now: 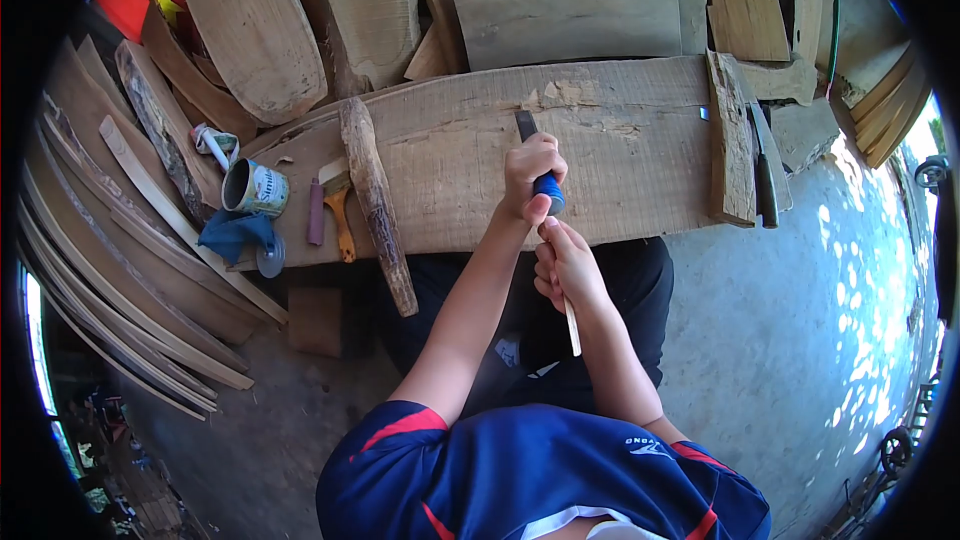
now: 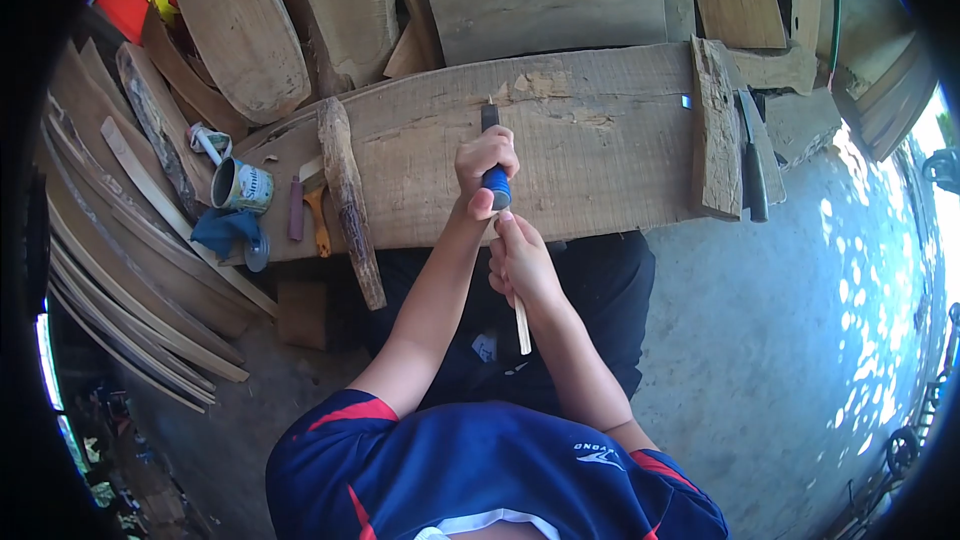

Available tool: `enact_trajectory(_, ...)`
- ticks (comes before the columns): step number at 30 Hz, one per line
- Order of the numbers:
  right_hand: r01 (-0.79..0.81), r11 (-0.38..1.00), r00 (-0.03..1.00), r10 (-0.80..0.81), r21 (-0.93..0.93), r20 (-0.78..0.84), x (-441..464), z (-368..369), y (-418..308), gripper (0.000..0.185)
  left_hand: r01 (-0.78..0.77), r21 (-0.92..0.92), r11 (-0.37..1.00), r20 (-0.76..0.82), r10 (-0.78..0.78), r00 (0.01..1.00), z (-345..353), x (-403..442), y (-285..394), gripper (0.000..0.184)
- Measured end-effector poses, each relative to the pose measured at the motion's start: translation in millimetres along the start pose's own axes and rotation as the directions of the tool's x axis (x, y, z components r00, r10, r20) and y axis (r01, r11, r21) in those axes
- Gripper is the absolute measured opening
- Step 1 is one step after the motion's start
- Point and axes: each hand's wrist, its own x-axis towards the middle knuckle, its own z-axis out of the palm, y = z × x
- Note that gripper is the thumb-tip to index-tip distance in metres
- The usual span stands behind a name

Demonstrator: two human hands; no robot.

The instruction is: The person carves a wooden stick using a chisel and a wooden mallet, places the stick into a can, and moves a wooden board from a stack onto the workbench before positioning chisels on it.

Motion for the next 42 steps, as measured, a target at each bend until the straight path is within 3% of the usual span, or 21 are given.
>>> enact_trajectory(6,0.000,0.992,1.000,0.002,0.128,-0.012,-7,-11,-20,0.010,0.053,0.039,0.998,-0.112,-0.048,0.993,2,-2,8,0.062)
enact_trajectory(9,0.148,0.963,0.982,-0.170,0.226,0.082,-16,-19,-30,0.017,0.128,-0.008,0.992,-0.151,-0.127,0.980,-5,-5,16,0.063)
enact_trajectory(10,0.149,0.961,0.934,-0.214,0.234,0.286,-13,-30,-35,0.028,0.144,-0.044,0.989,-0.207,-0.150,0.967,-6,-2,18,0.063)
enact_trajectory(14,0.324,0.911,0.729,-0.413,0.256,0.546,-20,-38,-53,0.055,0.165,-0.140,0.976,-0.390,-0.208,0.897,-15,4,17,0.061)
enact_trajectory(15,0.377,0.912,0.807,-0.409,0.162,0.426,-22,-39,-56,0.056,0.179,-0.194,0.964,-0.388,-0.243,0.889,-21,4,21,0.054)
enact_trajectory(16,0.534,0.829,0.696,-0.542,0.164,0.472,-27,-39,-56,0.051,0.191,-0.186,0.964,-0.411,-0.253,0.876,-25,4,25,0.052)
enact_trajectory(18,0.669,0.741,0.696,-0.600,-0.053,0.395,-35,-41,-60,0.049,0.221,-0.214,0.951,-0.445,-0.297,0.845,-33,3,35,0.040)
enact_trajectory(19,0.686,0.689,0.725,-0.617,-0.236,0.307,-38,-39,-64,0.036,0.231,-0.194,0.953,-0.447,-0.295,0.845,-37,2,41,0.036)
enact_trajectory(21,0.564,0.360,0.710,-0.671,-0.743,0.214,-38,-37,-73,0.021,0.238,-0.118,0.964,-0.414,-0.266,0.871,-47,3,53,0.026)
enact_trajectory(22,0.578,0.066,0.502,-0.814,-0.813,0.291,-39,-31,-77,0.014,0.241,-0.115,0.964,-0.417,-0.267,0.869,-51,4,59,0.026)
enact_trajectory(24,0.533,-0.250,0.303,-0.836,-0.809,0.458,-39,-27,-87,0.013,0.196,0.186,0.963,-0.296,-0.135,0.946,-58,7,68,0.024)
enact_trajectory(26,0.641,-0.172,0.254,-0.872,-0.748,0.419,-33,-26,-93,0.013,0.137,0.235,0.962,-0.273,-0.070,0.959,-59,16,71,0.024)
enact_trajectory(27,0.695,-0.111,0.244,-0.893,-0.711,0.378,-30,-25,-95,0.014,0.152,0.161,0.975,-0.295,-0.100,0.950,-57,19,74,0.024)
enact_trajectory(28,0.715,-0.172,0.177,-0.893,-0.678,0.413,-26,-24,-99,0.014,0.165,0.084,0.983,-0.313,-0.131,0.941,-56,21,77,0.023)
enact_trajectory(29,0.716,-0.173,0.177,-0.892,-0.676,0.416,-25,-23,-99,0.014,0.164,0.086,0.983,-0.315,-0.129,0.940,-54,23,80,0.023)
enact_trajectory(31,0.770,0.037,0.286,-0.912,-0.637,0.293,-31,-12,-101,0.013,0.302,-0.019,0.953,-0.436,-0.279,0.855,-50,29,88,0.025)
enact_trajectory(32,0.769,0.034,0.284,-0.913,-0.638,0.293,-34,-7,-103,0.013,0.269,-0.049,0.962,-0.463,-0.260,0.847,-49,31,88,0.024)
enact_trajectory(34,0.670,-0.181,0.156,-0.914,-0.720,0.375,-41,2,-107,0.013,0.274,-0.150,0.950,-0.535,-0.311,0.786,-47,33,96,0.026)
enact_trajectory(39,0.788,-0.108,0.164,-0.912,-0.606,0.376,-35,10,-116,0.012,0.240,-0.219,0.946,-0.616,-0.325,0.717,-38,32,108,0.024)
enact_trajectory(41,0.855,0.121,0.339,-0.866,-0.504,0.368,-36,13,-117,0.012,0.198,-0.197,0.960,-0.628,-0.278,0.727,-32,32,112,0.027)
enact_trajectory(42,0.856,0.122,0.339,-0.866,-0.502,0.367,-37,15,-117,0.012,0.199,-0.195,0.960,-0.627,-0.278,0.728,-30,34,114,0.027)
